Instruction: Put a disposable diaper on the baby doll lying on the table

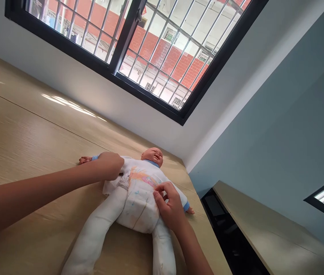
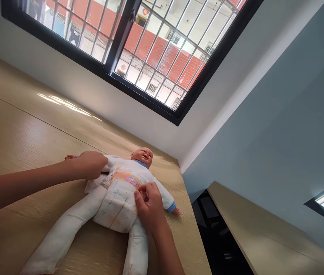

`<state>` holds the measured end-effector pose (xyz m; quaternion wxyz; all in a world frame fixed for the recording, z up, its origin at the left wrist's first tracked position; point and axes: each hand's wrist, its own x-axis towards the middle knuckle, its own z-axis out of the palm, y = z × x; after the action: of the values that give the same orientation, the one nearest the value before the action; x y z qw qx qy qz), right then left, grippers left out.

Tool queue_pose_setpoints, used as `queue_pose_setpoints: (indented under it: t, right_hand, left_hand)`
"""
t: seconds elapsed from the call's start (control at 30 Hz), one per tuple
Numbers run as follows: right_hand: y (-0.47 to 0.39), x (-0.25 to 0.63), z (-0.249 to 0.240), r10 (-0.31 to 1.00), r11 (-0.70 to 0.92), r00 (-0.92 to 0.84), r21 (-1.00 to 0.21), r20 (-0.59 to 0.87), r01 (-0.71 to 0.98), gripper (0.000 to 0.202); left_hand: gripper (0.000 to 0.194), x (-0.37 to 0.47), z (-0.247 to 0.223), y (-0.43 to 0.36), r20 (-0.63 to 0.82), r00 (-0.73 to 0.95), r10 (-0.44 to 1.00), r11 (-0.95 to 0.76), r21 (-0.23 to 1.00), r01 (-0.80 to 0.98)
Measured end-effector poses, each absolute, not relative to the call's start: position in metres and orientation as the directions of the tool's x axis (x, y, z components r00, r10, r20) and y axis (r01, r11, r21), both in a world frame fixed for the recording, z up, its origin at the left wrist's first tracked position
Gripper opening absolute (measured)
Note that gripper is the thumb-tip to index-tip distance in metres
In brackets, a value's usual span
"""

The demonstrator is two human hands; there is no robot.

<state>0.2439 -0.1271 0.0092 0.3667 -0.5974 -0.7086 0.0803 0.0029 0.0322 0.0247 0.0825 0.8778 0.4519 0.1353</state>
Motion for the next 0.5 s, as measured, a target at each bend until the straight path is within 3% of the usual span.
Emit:
queue_pose_setpoints:
  t: [0.1, 0.17, 0.23, 0.37, 0.5]
  right_hand:
    - [-0.125, 0.246, 0.004, 0.889, 0.279, 0.012, -0.563, 0.458, 0.778, 0.024]
    - [-0.124, 0.247, 0.002, 0.893, 0.271, 0.037, -0.601, 0.449, 0.752, 0.035]
    - [-0.124, 0.248, 0.001, 0.907, 0.247, 0.065, -0.652, 0.416, 0.717, 0.045]
    - [-0.126, 0.247, 0.003, 0.937, 0.188, 0.107, -0.738, 0.332, 0.648, 0.064]
    - [-0.127, 0.246, 0.006, 0.961, 0.179, 0.078, -0.813, 0.265, 0.554, 0.081]
  left_hand:
    - [0.008, -0.002, 0.033, 0.037, 0.152, 0.55, 0.821, -0.57, 0.175, 0.803]
    - [0.009, 0.0, 0.039, 0.035, 0.208, 0.604, 0.77, -0.638, 0.204, 0.743]
    - [0.023, 0.006, 0.043, 0.032, 0.225, 0.662, 0.715, -0.696, 0.326, 0.64]
    - [0.056, 0.015, 0.038, 0.028, 0.117, 0.746, 0.656, -0.658, 0.572, 0.49]
    - [0.064, 0.019, 0.029, 0.035, 0.044, 0.72, 0.693, -0.496, 0.753, 0.432]
